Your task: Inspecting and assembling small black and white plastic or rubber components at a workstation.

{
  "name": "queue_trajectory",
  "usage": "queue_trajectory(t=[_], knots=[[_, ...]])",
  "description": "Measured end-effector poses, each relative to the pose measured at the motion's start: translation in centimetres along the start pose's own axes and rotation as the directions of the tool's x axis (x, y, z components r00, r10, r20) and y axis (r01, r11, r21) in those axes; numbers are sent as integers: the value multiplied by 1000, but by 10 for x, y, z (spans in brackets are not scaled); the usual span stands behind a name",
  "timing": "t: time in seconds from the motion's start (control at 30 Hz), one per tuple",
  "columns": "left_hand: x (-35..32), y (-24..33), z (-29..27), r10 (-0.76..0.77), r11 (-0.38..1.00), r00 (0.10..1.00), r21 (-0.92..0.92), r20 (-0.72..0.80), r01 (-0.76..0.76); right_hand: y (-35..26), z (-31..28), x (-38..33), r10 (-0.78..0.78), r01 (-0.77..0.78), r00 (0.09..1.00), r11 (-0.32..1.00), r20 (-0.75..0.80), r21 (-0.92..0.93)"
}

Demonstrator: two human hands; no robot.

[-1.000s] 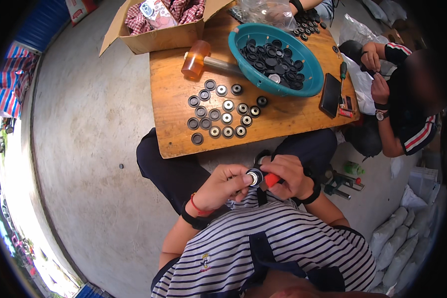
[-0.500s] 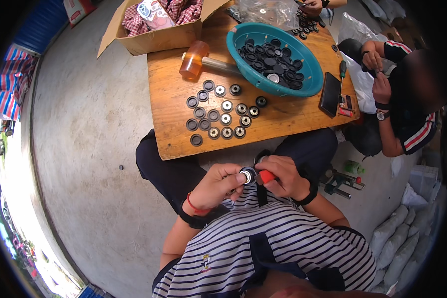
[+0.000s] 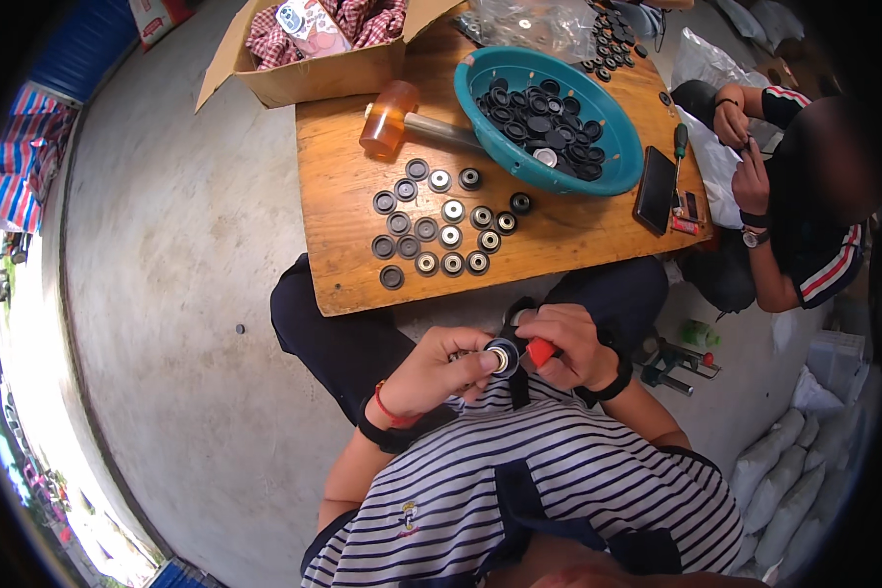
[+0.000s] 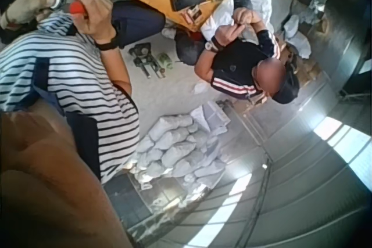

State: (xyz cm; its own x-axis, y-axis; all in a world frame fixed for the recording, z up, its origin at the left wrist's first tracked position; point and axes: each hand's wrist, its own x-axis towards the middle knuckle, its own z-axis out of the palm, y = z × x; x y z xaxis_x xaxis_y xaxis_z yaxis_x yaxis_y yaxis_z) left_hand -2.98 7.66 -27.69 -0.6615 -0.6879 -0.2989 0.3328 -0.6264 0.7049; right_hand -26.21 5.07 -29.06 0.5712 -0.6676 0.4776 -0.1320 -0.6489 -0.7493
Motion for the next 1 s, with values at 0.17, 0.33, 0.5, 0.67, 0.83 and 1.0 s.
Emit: queue_trajectory(t=[0.17,0.33,0.5,0.67,0.83,1.0], knots=[[1,1,4,-16,1000,998,26,-68,18,3,0,0,-21,21,1000,1000,7,-12],[4,1,3,-22,999,999,45,-31,23,6,3,-2,19,-19,1000,1000,1,1],[6,1,4,-23,997,999,75,-49,27,31,-5,0,331,-350,937,882,-115,-316],[15,-13,-4,-29,987,962,143,-272,70,98,-48,-22,376,-376,910,566,-176,-733],[20,-24,-15,56,995,910,99,-410,-16,70,-39,6,270,-287,952,628,-143,-723],[25,-29,-24,93,992,866,115,-491,-41,18,17,44,311,-268,916,944,253,-191]])
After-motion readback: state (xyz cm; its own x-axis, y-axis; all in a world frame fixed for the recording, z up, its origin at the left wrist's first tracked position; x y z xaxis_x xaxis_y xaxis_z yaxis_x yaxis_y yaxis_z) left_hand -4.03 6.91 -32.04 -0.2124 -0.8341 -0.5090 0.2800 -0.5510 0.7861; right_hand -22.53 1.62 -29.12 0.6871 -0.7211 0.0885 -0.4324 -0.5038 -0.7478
